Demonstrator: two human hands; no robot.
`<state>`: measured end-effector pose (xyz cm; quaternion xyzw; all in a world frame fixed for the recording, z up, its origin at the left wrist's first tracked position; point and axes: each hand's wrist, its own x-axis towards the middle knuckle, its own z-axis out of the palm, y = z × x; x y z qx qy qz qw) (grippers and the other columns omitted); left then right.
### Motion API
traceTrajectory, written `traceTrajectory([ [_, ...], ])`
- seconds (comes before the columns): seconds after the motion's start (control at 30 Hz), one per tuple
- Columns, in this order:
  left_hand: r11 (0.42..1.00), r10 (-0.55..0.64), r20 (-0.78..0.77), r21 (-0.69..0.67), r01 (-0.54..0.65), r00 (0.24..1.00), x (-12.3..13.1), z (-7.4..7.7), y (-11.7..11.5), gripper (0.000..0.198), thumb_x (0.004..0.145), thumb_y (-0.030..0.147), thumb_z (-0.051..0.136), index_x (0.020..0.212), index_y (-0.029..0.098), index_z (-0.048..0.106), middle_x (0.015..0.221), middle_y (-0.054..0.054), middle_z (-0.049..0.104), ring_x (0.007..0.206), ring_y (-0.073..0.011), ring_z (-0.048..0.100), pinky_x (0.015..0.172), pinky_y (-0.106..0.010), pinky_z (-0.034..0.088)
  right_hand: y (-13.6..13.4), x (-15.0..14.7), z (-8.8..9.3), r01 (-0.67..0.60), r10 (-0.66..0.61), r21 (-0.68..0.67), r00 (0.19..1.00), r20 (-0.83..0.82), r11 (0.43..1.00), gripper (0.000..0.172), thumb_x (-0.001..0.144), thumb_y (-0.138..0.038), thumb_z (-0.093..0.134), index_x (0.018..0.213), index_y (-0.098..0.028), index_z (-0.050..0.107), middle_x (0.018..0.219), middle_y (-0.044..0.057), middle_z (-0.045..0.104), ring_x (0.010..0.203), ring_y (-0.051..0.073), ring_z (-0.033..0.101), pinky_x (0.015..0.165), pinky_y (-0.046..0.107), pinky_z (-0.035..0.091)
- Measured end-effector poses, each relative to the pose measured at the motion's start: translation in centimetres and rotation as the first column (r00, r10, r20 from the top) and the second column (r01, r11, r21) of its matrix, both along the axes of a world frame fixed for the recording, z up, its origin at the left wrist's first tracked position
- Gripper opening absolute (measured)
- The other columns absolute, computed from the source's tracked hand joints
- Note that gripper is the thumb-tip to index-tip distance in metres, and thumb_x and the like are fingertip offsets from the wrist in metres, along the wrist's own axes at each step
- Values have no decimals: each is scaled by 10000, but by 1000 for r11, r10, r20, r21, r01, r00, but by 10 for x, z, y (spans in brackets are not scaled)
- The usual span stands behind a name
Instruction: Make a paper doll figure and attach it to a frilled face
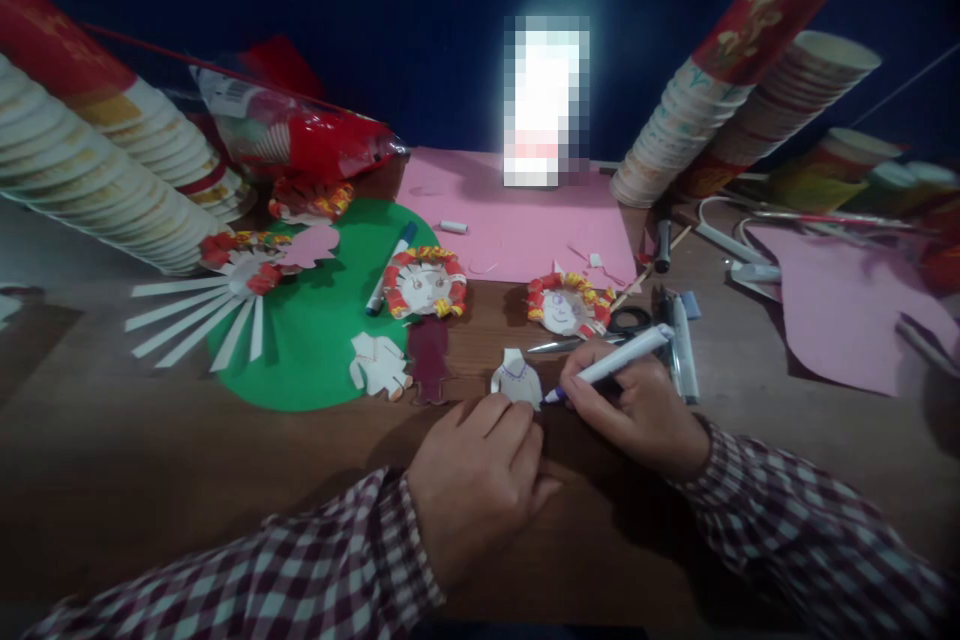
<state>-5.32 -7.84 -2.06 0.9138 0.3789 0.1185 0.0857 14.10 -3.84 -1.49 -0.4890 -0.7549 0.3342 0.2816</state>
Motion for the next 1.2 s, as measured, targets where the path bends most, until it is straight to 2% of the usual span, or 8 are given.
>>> traceTrajectory([
  [0.13, 1000, 7, 7, 15, -7, 1000, 0, -1, 0, 275, 847, 385, 542, 956, 136, 575, 991, -83, 600, 908, -239, 533, 718, -379, 459, 0, 2, 0, 15, -15, -10, 1000, -15, 1000, 115, 834, -223, 533, 742, -175, 583, 637, 5, 598, 580, 132, 549, 555, 251, 423],
  [0.43, 1000, 12, 11, 6, -12, 1000, 0, 2, -1, 303, 835, 394, 565, 992, 135, 574, 978, -72, 604, 896, -232, 532, 694, -372, 454, 1, 5, -6, 161, -172, -79, 973, -152, 984, 118, 861, -259, 531, 768, -191, 556, 570, -23, 590, 509, 113, 543, 474, 212, 413],
  [0.57, 1000, 28, 0, -14, -28, 1000, 1, 1, -1, 308, 830, 401, 574, 1001, 146, 569, 974, -62, 602, 885, -229, 531, 676, -371, 449, 1, 6, -7, 195, -202, -56, 965, -170, 979, 134, 872, -263, 509, 761, -194, 541, 566, -29, 562, 491, 106, 508, 452, 210, 391],
  [0.8, 999, 35, 12, -2, -35, 999, 1, 0, -2, 273, 820, 406, 586, 908, 148, 565, 930, -43, 590, 860, -220, 527, 672, -373, 452, -1, 5, -2, 79, -78, 37, 997, -22, 996, 102, 833, -220, 508, 741, -193, 543, 600, -18, 538, 537, 120, 485, 510, 243, 392],
  [0.9, 999, 35, 17, 3, -35, 999, 1, 0, -2, 284, 824, 410, 577, 920, 143, 567, 925, -45, 588, 862, -222, 530, 673, -379, 456, -3, 5, 0, 60, -60, 46, 998, -2, 997, 57, 828, -221, 496, 818, -195, 545, 653, -4, 560, 571, 136, 503, 518, 250, 403],
  [1.03, 1000, 27, 14, 0, -27, 1000, 0, -1, -2, 326, 833, 421, 564, 980, 130, 562, 952, -54, 590, 883, -225, 534, 682, -378, 461, -8, 8, 2, 11, -13, 67, 1000, 24, 998, 123, 844, -210, 480, 946, -202, 548, 797, 28, 631, 720, 169, 586, 621, 267, 454],
  [1.2, 1000, 29, 12, 5, -29, 1000, 0, -2, -2, 297, 838, 424, 554, 930, 142, 567, 968, -61, 594, 897, -228, 534, 680, -372, 461, -13, 9, 2, 50, -52, 89, 998, 19, 995, 136, 874, -215, 474, 966, -216, 574, 858, 25, 651, 783, 166, 607, 705, 272, 463],
])
